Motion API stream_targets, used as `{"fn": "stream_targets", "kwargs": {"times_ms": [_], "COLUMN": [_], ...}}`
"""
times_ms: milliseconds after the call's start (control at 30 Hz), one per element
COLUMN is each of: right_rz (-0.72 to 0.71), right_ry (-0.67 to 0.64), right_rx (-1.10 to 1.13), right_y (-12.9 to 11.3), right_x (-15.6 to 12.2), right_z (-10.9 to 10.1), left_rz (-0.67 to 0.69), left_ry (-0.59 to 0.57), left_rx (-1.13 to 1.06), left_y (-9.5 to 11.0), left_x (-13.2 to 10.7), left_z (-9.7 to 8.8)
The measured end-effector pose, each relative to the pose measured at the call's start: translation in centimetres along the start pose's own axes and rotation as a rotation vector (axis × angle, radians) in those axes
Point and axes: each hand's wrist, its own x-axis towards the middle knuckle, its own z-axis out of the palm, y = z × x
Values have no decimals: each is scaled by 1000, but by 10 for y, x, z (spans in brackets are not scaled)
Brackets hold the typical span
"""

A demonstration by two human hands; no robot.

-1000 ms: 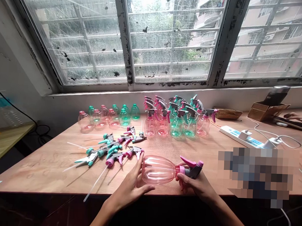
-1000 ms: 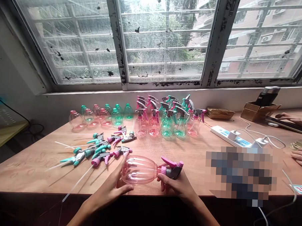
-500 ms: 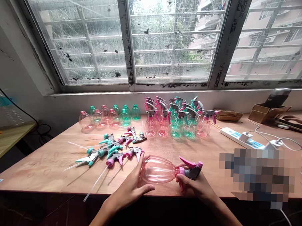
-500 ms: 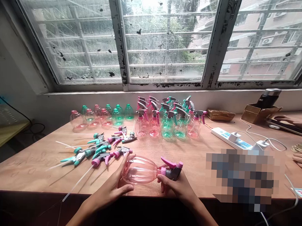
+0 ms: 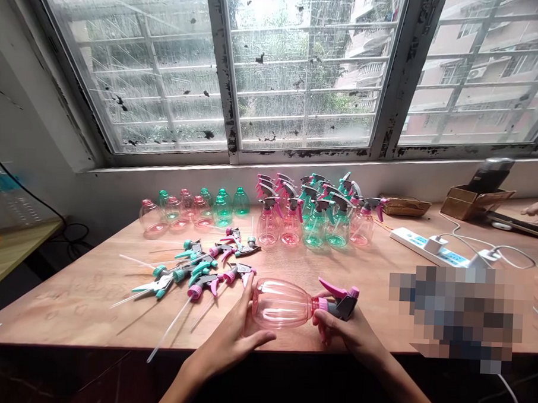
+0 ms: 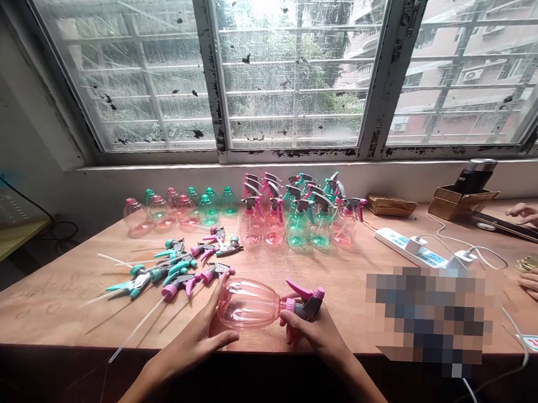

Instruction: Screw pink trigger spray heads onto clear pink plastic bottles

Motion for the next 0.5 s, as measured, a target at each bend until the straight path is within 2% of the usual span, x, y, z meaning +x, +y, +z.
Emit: {"fn": "stream_targets", "kwargs": {"times_ms": [133,367,500], "right_rz": [-15,-3,-6], "right_ry": [-4,17,30], "right_rx": [2,16,17], "right_y": [2,-1,-1], "right_x": [-1,-1,-1], "right_z": [0,1,1], "left_rz": [-38,68,61], "left_ry": [-9,15,5], "left_rx": [79,134,106], "left_y": [-4,-12,-11], "left_x": [1,2,1], "left_z": [-2,3,2]}}
